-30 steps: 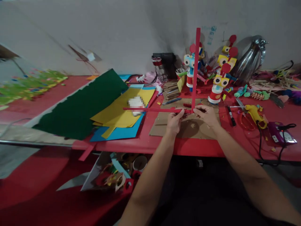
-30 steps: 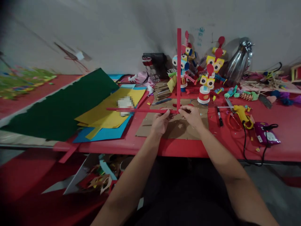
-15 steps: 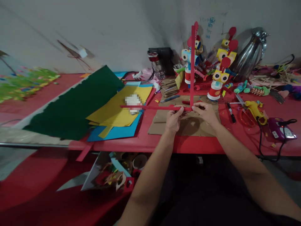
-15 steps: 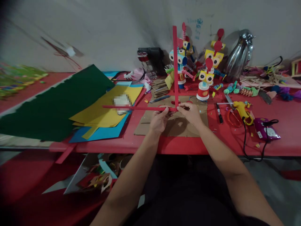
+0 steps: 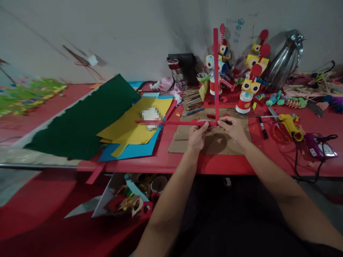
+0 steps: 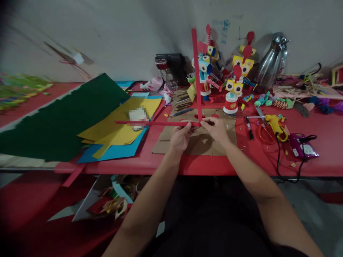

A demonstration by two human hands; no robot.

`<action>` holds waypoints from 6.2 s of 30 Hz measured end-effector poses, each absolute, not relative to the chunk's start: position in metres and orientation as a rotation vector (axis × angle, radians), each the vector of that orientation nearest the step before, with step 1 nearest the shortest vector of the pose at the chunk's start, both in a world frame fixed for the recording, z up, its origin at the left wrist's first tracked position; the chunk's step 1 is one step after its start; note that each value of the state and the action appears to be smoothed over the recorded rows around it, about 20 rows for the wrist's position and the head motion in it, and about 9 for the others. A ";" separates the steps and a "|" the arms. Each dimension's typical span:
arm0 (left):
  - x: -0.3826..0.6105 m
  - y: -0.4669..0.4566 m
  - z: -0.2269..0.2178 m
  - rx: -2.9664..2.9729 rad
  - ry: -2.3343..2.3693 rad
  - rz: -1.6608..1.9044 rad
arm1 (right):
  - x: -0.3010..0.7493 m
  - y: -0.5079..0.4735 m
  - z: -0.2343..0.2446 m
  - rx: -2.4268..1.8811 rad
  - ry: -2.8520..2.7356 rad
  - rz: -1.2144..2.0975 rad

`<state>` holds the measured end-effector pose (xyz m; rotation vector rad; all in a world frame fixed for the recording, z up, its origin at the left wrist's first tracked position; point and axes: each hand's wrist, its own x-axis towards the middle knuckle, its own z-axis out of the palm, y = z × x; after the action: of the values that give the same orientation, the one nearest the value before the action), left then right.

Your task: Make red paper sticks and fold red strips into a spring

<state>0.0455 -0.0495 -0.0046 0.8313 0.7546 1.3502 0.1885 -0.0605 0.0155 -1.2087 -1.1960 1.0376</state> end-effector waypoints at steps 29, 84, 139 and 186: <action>0.051 -0.051 -0.006 0.793 0.851 1.359 | 0.174 -0.064 0.013 -1.201 -1.024 1.084; 0.050 -0.052 -0.004 0.893 0.911 1.372 | 0.180 -0.063 0.011 -1.311 -1.168 1.098; 0.041 -0.052 -0.004 1.312 0.994 1.552 | 0.179 -0.050 0.034 -1.297 -1.148 1.247; 0.041 -0.048 -0.004 0.577 0.813 1.255 | 0.181 -0.058 0.017 -1.083 -1.528 0.821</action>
<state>0.0412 -0.0475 -0.0040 0.5769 0.8125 1.2546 0.1814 -0.0580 0.0171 -1.0832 -1.5284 0.8205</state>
